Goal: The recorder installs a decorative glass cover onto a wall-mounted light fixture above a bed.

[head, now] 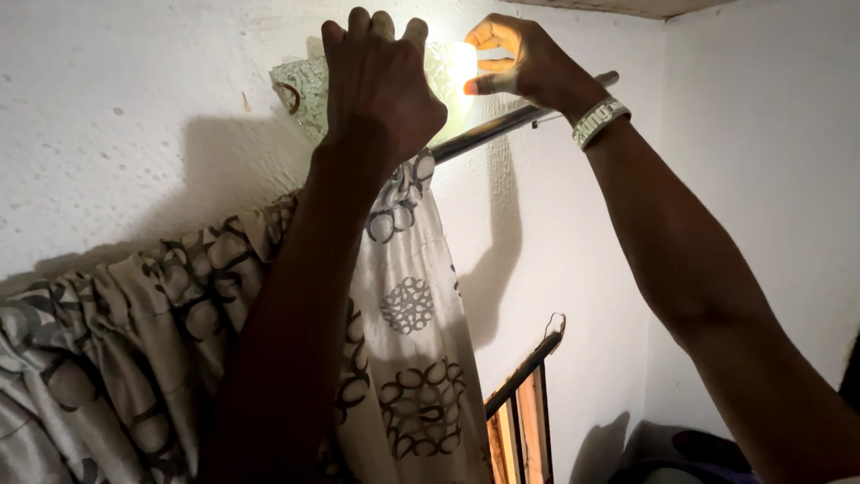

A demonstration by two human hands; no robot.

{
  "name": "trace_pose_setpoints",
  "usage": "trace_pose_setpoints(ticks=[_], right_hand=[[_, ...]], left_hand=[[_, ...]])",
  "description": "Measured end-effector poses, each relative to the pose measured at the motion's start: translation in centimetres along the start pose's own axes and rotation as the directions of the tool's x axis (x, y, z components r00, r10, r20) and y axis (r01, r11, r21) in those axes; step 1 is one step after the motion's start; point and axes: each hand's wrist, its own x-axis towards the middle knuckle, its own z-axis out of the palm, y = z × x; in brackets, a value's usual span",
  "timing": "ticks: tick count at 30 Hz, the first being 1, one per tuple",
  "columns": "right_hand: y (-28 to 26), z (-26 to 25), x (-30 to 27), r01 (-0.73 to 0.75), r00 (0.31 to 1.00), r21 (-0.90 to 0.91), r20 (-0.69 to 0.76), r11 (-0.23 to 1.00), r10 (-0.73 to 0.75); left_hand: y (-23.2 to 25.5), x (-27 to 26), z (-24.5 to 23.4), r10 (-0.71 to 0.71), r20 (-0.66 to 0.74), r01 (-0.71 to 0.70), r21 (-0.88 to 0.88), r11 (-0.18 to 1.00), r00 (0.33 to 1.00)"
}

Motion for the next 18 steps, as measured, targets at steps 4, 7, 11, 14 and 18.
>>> trace_pose_setpoints(ticks=[4, 7, 11, 14, 18], right_hand=[[-1.0, 0.5, -0.8, 0.027, 0.998, 0.045, -0.058, 0.999, -0.024], [0.7, 0.5, -0.6, 0.035, 0.997, -0.012, -0.061, 0.999, -0.036], [0.1, 0.6, -0.8, 0.015, 0.997, -0.043, -0.068, 0.999, -0.018], [-0.2, 0.9, -1.2, -0.079, 0.994, -0.097, -0.082, 0.992, 0.071], [-0.2, 2.1, -1.9, -0.007, 0.998, -0.071, -0.055, 0.997, 0.003]], left_hand=[[-0.1, -0.3, 0.4, -0.001, 0.018, 0.001, -0.005, 1.0, 1.0], [0.2, -0.3, 0.1, -0.011, 0.038, 0.009, 0.035, 0.999, 0.999], [0.7, -0.5, -0.5, -0.047, 0.12, 0.043, 0.04, 0.998, 0.992], [0.8, -1.3, -0.1, 0.003, -0.101, 0.004, 0.072, 0.997, 0.995], [0.8, -2.3, -0.1, 0.008, -0.089, -0.003, 0.054, 0.999, 0.996]])
